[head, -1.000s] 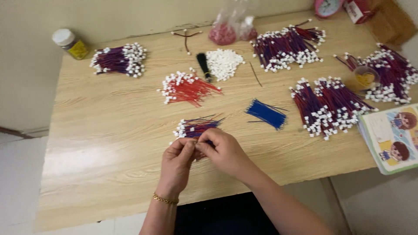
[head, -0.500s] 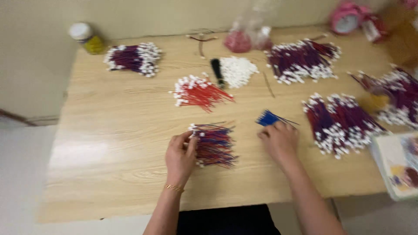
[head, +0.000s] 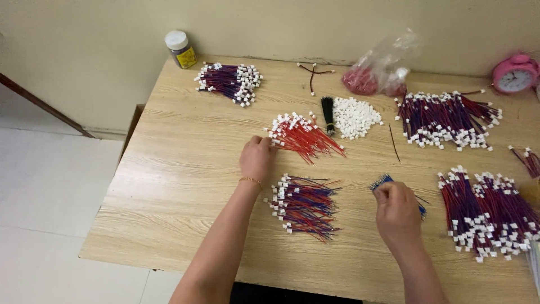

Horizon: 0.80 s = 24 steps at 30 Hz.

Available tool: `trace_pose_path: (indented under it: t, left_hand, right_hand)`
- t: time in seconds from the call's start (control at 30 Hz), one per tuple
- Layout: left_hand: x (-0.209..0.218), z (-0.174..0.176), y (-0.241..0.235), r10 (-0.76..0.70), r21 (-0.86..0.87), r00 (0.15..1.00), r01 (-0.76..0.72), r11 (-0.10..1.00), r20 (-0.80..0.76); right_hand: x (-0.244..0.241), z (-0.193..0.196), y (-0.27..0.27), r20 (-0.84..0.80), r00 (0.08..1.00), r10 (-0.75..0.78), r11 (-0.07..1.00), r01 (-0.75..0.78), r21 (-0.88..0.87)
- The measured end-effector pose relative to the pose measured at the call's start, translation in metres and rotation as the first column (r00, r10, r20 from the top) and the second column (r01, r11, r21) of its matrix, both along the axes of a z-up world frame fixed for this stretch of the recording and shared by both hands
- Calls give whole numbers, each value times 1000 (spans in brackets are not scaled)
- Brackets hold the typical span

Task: Inserting individual blue wires into white connectors on pre-assembled wire bundles

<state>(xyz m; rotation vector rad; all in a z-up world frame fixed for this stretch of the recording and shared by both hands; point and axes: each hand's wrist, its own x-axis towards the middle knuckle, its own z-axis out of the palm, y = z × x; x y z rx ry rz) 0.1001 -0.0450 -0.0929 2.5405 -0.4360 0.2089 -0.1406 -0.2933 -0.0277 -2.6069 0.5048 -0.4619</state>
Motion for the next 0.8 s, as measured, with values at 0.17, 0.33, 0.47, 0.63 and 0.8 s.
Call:
trace_pose_path:
  t: [0.17, 0.33, 0.47, 0.63, 0.8]
  left_hand:
    - [12, -27, 0, 61, 7, 998, -61, 998, 0]
    - [-27, 19, 17, 44, -93, 993, -54, 994, -110]
    - [-72, 71, 34, -4, -363, 998, -17, 932, -55]
    - [-110, 108, 36, -23, -523, 995, 69, 849, 95]
    - [-149, 136, 26, -128, -640, 992, 113, 760, 24]
  right_hand:
    - [6, 42, 30, 71, 997, -9, 976, -6, 219]
    - [16, 71, 61, 224, 973, 48, 962, -105, 252]
    - [19, 94, 84, 308, 940, 145, 931, -236, 280]
    - [20, 107, 108, 357, 900, 250, 894, -356, 271]
    - [14, 122, 122, 383, 884, 268, 896, -374, 238]
